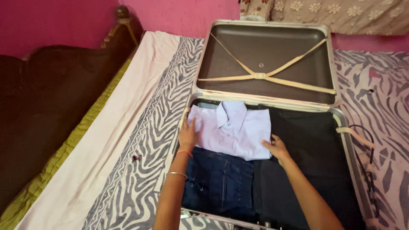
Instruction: The person folds a light blue button-up shirt on a bed, smoothing the fabric and aligning the sleeves. They then place the folded shirt into an open suitcase that already contains other folded clothes.
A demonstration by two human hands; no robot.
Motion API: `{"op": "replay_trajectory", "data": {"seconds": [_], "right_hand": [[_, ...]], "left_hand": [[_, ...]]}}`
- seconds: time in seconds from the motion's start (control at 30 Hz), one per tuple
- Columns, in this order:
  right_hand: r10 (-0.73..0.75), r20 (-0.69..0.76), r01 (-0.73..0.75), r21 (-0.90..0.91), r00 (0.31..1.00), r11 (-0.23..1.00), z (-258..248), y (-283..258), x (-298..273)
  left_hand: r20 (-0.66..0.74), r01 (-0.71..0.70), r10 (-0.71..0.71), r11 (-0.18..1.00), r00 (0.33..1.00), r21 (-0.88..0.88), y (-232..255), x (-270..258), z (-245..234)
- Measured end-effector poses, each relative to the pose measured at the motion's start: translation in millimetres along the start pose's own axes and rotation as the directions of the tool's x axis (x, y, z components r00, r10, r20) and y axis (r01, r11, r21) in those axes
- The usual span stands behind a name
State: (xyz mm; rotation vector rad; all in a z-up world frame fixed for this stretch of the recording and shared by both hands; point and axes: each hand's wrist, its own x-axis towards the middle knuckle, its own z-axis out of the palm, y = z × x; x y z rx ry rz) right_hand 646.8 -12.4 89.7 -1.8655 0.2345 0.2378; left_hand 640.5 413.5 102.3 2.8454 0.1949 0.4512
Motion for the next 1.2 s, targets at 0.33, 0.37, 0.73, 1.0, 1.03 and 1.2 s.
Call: {"op": "replay_trajectory", "data": {"seconds": [0.33,0.37,0.73,1.0,1.03,1.2], "right_hand": [[-0.104,-0.017,0.103,-0.052,0.994,0.993,-8,-2,-36],[-0.093,-0.022,0.092,-0.036,0.995,0.995,-8,-6,-42],[-0.336,-0.135,0.288,-0.286,0.932,0.914,-20,-31,-125],[-0.473,-0.127,0.374,-0.452,0.872,0.810,-50,-55,-221],[-0.525,-0.126,0.416,-0.467,0.842,0.780,-53,-59,-234],[-0.589,-0.113,0.470,-0.493,0.800,0.733,-65,-72,-299]], "left_hand": [[0.162,-0.060,0.011,0.951,0.987,0.302,4,-27,-6],[0.168,-0.059,0.008,0.952,0.986,0.301,8,-30,-12],[0.241,-0.049,-0.001,0.978,0.970,0.204,41,-59,-79],[0.257,-0.110,0.082,0.989,0.963,0.097,132,-129,-130],[0.253,-0.124,0.100,0.989,0.962,0.081,143,-141,-137],[0.249,-0.188,0.174,0.982,0.953,0.034,188,-200,-167]]}}
